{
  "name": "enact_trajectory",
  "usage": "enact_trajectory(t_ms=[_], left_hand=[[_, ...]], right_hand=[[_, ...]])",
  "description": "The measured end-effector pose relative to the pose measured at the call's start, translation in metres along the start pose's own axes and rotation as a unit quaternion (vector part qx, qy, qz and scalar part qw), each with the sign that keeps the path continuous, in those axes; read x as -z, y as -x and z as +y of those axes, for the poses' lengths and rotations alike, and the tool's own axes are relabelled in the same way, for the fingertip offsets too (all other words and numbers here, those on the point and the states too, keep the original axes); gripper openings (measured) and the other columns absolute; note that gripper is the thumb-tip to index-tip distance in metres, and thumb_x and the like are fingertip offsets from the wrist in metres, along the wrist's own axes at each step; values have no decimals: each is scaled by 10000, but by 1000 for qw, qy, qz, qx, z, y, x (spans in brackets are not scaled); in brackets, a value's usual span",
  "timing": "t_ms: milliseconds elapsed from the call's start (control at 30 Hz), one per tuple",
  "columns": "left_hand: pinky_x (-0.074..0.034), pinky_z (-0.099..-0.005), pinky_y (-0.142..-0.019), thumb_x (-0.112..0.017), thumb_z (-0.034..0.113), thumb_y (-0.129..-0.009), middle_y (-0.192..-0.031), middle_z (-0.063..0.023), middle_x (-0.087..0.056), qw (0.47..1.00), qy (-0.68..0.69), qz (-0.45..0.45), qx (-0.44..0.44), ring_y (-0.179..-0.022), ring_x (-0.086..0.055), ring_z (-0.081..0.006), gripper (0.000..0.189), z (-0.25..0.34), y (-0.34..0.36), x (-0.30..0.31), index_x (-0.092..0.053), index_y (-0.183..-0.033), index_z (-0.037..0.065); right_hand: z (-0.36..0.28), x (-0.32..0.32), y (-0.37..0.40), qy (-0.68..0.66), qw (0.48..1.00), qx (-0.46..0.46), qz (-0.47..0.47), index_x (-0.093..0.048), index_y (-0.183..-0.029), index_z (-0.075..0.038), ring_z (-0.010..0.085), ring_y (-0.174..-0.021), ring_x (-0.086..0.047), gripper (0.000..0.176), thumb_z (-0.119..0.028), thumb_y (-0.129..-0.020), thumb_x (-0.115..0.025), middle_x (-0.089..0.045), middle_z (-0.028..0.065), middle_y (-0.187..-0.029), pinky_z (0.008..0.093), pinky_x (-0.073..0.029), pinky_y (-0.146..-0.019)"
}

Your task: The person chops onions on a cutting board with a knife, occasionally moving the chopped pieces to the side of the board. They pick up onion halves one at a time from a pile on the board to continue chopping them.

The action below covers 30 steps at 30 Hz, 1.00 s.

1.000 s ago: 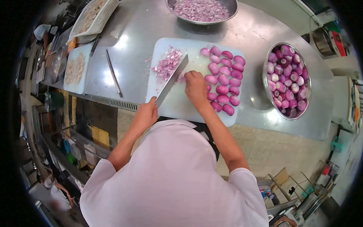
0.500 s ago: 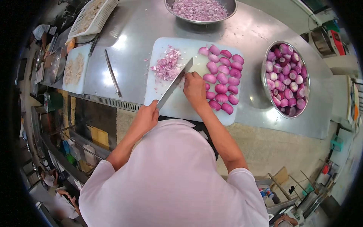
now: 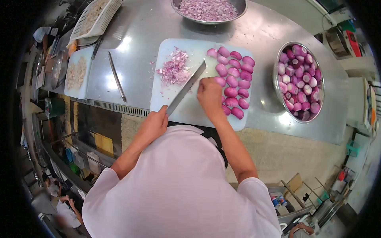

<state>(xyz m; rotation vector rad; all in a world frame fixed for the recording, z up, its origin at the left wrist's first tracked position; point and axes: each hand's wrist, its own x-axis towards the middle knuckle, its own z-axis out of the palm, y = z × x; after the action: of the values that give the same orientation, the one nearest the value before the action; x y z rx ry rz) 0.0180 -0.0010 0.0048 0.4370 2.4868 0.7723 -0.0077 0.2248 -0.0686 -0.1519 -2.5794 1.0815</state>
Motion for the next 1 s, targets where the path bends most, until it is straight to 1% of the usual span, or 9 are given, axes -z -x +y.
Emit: enact_trajectory(t_ms=[100, 200, 300, 367, 467, 567, 800, 867, 1000], left_hand=[[-455, -553, -639, -530, 67, -915, -677, -284, -594, 999, 7, 29, -36, -680, -595, -488, 174, -10, -6, -7, -528, -1057, -33], [-445, -548, -633, -529, 79, -922, -680, -286, -590, 1000, 7, 8, -8, -665, -589, -484, 161, 5, 0, 5, -523, -1044, -26], [-446, -524, -614, -530, 74, -925, -677, -284, -583, 998, 32, -17, -56, -647, -587, -472, 152, -16, 4, -6, -524, -1033, -32], [-448, -493, -592, -540, 70, -923, -675, -282, -576, 994, 105, 17, -38, -634, -586, -459, 161, -39, 1, -12, -528, -1036, -46], [-444, -465, -569, -557, 69, -916, -661, -275, -569, 997, 64, 34, 23, -616, -578, -451, 177, -38, -2, 13, -532, -1035, -59], [-449, -480, -568, -556, 69, -913, -669, -270, -585, 996, 34, 83, 6, -627, -593, -451, 215, -19, 3, 24, -530, -1083, -60], [-466, -542, -603, -543, 16, -878, -686, -268, -609, 996, -48, 62, -45, -672, -620, -458, 282, -14, -14, -2, -502, -1152, -37], [-468, -569, -618, -525, -12, -857, -649, -281, -594, 998, -25, 52, -25, -670, -615, -479, 179, -2, -1, 2, -496, -1029, -51], [-461, -574, -602, -527, -25, -849, -624, -283, -579, 998, -40, 37, -42, -649, -606, -484, 154, -10, -1, 1, -485, -996, -45]], right_hand=[[3, 35, 0, -16, 999, -23, 33, -674, -810, 21, 400, -731, -629, 58, 8, -776, -628, -649, 212, -794, 462, -497, -651], [8, 63, 7, 35, 998, -59, 14, -690, -841, 19, 389, -721, -635, 85, 17, -762, -657, -654, 196, -774, 445, -499, -643], [16, 57, 22, 28, 992, -116, -39, -696, -893, 14, 380, -759, -644, 138, 13, -756, -682, -666, 196, -838, 439, -506, -669], [22, 45, 26, 28, 998, -46, -33, -693, -944, 11, 373, -792, -644, 181, -11, -764, -698, -665, 196, -900, 438, -506, -695], [7, 32, 21, -4, 996, -73, -43, -687, -978, 10, 375, -822, -642, 212, -22, -769, -703, -656, 195, -929, 448, -506, -720], [-5, 8, 10, -20, 999, -35, -37, -687, -972, 11, 381, -813, -642, 204, -26, -772, -700, -653, 190, -900, 457, -507, -720], [-12, -15, -11, 46, 996, 46, -54, -664, -907, -3, 369, -838, -609, 110, -24, -804, -633, -618, 166, -904, 471, -502, -718], [-9, -16, -10, 51, 996, 50, -57, -659, -906, -3, 367, -847, -600, 107, -21, -808, -623, -617, 161, -908, 472, -502, -721], [-7, -21, -11, 44, 995, 66, -54, -646, -897, -4, 369, -854, -582, 92, -13, -815, -606, -608, 158, -914, 480, -495, -717]])
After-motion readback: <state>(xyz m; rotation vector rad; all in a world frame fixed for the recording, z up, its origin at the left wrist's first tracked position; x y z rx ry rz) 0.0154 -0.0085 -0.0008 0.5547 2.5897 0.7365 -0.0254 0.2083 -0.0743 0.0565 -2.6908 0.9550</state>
